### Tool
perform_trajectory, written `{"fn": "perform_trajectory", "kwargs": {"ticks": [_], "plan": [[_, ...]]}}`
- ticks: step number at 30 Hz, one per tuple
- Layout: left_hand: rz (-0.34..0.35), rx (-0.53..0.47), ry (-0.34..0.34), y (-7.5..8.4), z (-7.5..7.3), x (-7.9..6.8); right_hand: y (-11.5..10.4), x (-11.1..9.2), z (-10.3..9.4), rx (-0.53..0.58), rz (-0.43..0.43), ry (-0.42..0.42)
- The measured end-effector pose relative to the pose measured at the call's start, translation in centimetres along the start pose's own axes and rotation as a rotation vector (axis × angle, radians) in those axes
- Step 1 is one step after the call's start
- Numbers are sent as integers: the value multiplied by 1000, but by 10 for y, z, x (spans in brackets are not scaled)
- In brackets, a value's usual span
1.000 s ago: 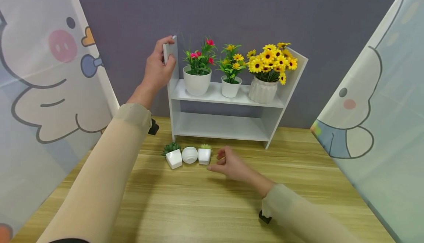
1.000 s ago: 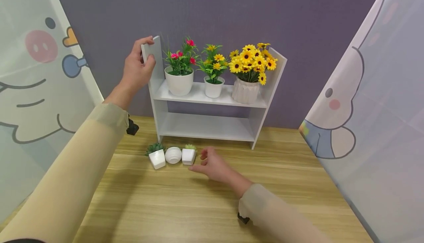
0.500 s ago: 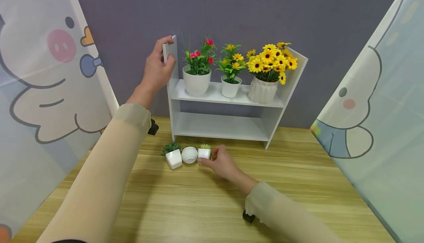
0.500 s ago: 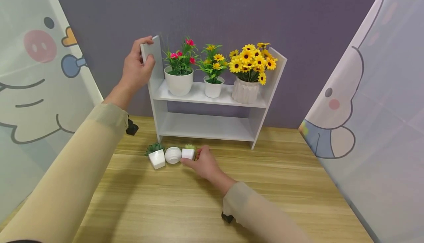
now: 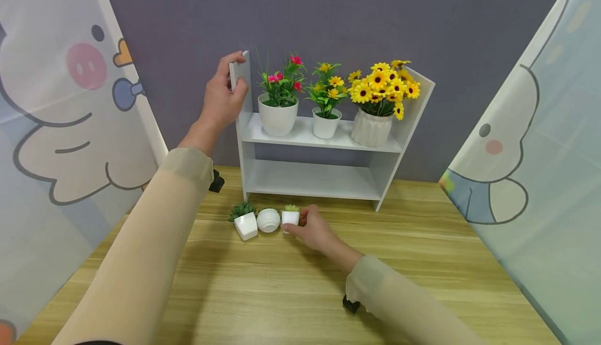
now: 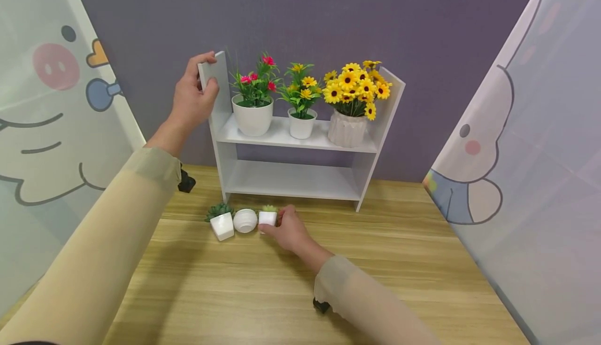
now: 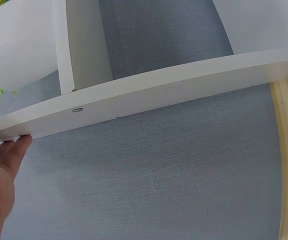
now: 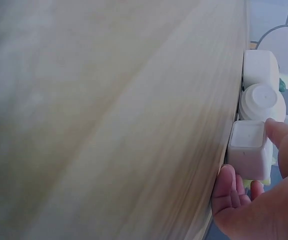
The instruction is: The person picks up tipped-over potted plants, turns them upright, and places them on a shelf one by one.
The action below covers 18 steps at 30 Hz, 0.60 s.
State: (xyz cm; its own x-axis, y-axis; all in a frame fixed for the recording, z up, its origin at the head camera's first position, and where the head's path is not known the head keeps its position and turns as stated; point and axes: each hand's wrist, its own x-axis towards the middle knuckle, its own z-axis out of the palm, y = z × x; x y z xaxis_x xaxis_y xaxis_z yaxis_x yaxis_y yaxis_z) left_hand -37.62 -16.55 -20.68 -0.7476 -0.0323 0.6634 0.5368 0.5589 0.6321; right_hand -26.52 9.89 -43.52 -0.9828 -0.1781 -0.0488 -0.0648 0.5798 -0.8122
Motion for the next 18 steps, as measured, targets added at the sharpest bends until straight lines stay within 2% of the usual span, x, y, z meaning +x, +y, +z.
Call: {"fn": "perform_trajectory", "kwargs": {"ticks": [6, 18], "plan": [[8, -4, 1, 0, 1, 0, 2, 0, -4, 20, -16, -12], [14, 3, 6, 0, 1, 0, 2, 0, -11, -27, -72, -8]]}}
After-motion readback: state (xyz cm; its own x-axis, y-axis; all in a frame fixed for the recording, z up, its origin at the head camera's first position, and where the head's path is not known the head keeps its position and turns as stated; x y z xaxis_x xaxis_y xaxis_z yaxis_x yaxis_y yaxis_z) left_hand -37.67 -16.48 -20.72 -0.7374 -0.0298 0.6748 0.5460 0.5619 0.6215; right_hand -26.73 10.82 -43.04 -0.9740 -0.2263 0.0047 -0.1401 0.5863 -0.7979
